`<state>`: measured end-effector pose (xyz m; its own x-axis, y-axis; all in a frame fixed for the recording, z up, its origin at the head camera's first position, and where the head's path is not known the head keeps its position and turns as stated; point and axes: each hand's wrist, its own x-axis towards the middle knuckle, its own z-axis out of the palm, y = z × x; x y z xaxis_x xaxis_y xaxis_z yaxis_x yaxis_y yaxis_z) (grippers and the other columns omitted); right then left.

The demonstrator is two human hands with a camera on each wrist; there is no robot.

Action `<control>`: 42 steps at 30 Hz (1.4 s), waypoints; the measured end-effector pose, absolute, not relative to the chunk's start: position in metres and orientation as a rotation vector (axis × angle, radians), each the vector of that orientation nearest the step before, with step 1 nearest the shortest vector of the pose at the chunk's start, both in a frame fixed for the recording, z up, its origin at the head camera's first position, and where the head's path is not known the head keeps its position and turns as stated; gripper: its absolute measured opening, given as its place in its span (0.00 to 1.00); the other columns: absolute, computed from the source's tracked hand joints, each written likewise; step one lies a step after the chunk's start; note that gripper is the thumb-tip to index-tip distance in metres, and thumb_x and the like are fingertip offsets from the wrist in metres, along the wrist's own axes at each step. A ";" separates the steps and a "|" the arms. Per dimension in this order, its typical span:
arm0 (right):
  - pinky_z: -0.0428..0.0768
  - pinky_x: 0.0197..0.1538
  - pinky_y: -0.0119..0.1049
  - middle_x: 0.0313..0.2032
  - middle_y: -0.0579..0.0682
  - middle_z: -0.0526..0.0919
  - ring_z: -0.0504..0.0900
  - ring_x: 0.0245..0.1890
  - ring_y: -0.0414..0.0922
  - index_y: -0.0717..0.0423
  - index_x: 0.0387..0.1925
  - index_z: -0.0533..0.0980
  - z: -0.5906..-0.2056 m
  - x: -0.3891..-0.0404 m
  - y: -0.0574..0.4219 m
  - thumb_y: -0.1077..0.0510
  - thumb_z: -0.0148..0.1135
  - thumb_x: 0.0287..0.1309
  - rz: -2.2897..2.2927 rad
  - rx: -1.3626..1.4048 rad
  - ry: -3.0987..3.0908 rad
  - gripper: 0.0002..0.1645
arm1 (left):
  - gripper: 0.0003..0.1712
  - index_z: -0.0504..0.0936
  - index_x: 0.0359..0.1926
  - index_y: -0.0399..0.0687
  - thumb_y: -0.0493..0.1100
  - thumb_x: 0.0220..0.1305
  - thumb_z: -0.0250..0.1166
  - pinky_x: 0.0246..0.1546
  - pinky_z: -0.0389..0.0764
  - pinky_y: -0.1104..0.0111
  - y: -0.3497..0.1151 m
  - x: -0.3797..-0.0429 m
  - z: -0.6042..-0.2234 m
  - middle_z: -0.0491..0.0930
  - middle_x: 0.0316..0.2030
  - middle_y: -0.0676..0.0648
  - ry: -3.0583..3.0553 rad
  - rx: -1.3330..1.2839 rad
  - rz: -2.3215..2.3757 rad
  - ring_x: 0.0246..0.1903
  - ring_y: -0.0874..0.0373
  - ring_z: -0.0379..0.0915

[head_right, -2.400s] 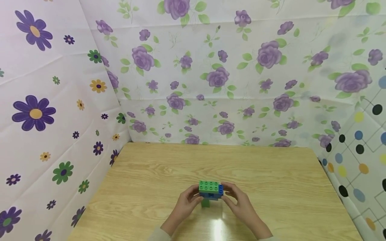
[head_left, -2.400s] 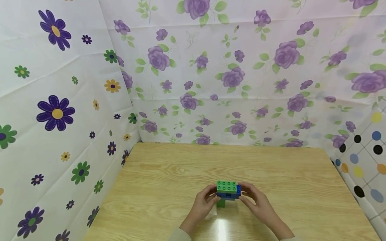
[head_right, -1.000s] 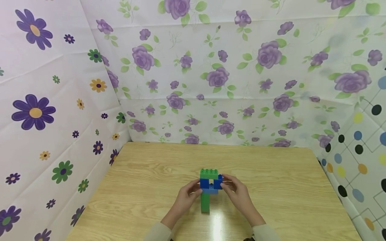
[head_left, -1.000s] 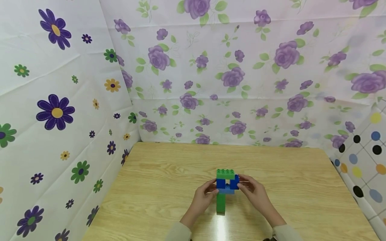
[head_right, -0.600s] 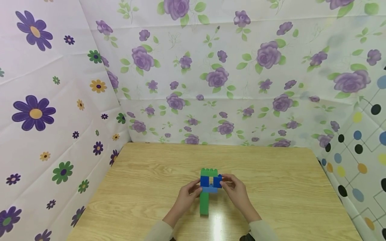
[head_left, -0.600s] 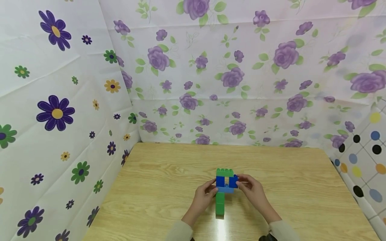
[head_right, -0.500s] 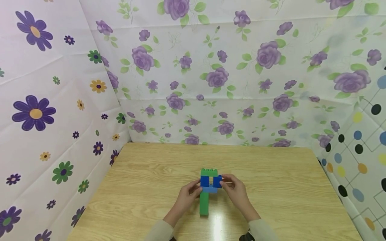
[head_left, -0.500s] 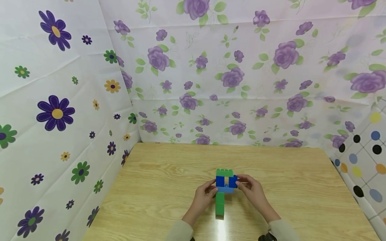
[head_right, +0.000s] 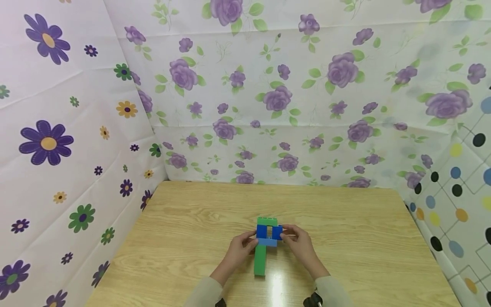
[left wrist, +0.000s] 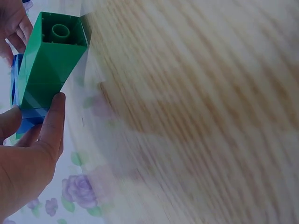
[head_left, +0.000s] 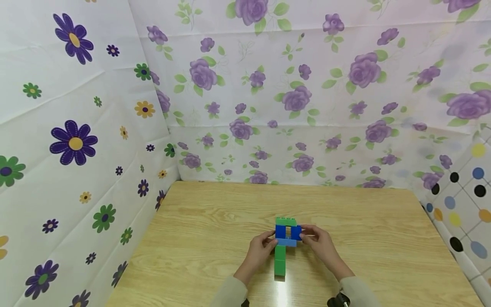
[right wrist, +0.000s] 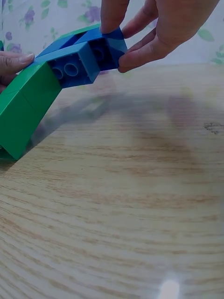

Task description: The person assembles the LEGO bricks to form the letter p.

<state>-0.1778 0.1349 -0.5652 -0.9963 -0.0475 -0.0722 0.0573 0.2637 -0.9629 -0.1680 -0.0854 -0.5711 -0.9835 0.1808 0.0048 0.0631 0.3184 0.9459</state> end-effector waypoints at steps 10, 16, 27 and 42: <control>0.82 0.49 0.39 0.48 0.57 0.80 0.79 0.49 0.51 0.61 0.58 0.74 -0.576 -0.187 0.132 0.63 0.63 0.62 -1.779 0.015 2.483 0.22 | 0.20 0.77 0.56 0.32 0.39 0.67 0.62 0.32 0.81 0.73 -0.088 -0.182 -0.575 0.82 0.36 0.44 2.457 0.230 1.700 0.34 0.60 0.76; 0.82 0.48 0.40 0.47 0.56 0.81 0.80 0.47 0.50 0.61 0.58 0.74 -0.584 -0.191 0.130 0.64 0.63 0.62 -1.761 0.020 2.473 0.23 | 0.20 0.77 0.56 0.31 0.39 0.67 0.61 0.35 0.82 0.71 -0.092 -0.188 -0.578 0.81 0.38 0.44 2.442 0.211 1.642 0.36 0.59 0.76; 0.82 0.41 0.32 0.43 0.55 0.82 0.81 0.41 0.47 0.64 0.55 0.75 -0.592 -0.190 0.128 0.67 0.62 0.60 -1.710 0.006 2.525 0.20 | 0.19 0.77 0.55 0.30 0.38 0.68 0.60 0.41 0.83 0.67 -0.089 -0.190 -0.580 0.81 0.39 0.46 2.445 0.205 1.556 0.39 0.58 0.76; 0.83 0.45 0.37 0.43 0.54 0.81 0.80 0.44 0.50 0.64 0.55 0.74 -0.595 -0.187 0.125 0.67 0.60 0.62 -1.641 -0.001 2.603 0.19 | 0.17 0.77 0.54 0.29 0.36 0.67 0.60 0.34 0.82 0.69 -0.089 -0.190 -0.584 0.80 0.37 0.47 2.460 0.199 1.568 0.36 0.59 0.74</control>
